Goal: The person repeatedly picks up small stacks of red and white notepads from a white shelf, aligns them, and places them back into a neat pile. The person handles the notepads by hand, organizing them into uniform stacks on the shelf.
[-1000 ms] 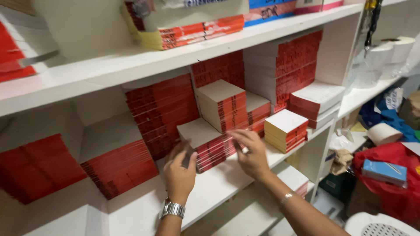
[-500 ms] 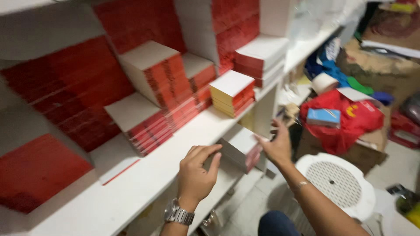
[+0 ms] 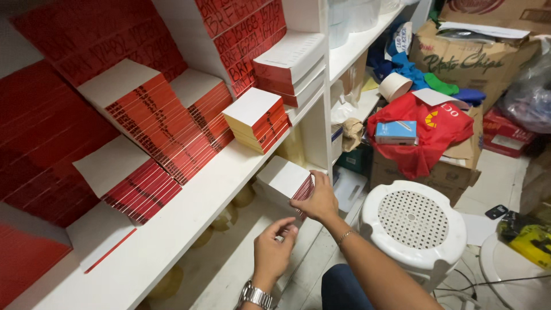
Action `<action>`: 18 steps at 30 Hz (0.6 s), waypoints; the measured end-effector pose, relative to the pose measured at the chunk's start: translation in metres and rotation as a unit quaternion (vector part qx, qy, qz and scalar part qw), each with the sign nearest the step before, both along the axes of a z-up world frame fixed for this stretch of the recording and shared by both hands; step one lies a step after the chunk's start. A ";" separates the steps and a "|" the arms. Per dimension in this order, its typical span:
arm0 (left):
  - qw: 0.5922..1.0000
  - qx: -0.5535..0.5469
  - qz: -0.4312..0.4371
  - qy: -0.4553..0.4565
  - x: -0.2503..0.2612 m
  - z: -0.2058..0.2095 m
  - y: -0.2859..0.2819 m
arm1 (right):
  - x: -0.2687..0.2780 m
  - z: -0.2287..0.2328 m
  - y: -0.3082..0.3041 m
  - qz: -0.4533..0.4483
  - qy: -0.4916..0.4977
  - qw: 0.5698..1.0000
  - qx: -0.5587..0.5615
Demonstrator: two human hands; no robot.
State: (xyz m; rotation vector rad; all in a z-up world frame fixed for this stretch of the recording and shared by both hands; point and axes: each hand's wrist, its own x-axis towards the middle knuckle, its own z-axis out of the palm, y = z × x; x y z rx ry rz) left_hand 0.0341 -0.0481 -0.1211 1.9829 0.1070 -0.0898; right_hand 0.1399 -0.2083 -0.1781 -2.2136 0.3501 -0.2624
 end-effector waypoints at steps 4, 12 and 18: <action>1.000 -0.014 0.012 0.022 0.009 0.012 -0.001 | -0.007 -0.001 -0.002 -0.002 -0.041 0.999 0.021; 0.939 -0.315 0.036 0.135 0.063 -0.013 -0.012 | -0.026 0.003 0.009 0.020 -0.156 0.984 0.081; 0.980 0.019 0.184 0.076 0.137 -0.129 0.007 | -0.007 -0.012 -0.005 -0.060 0.012 0.965 0.254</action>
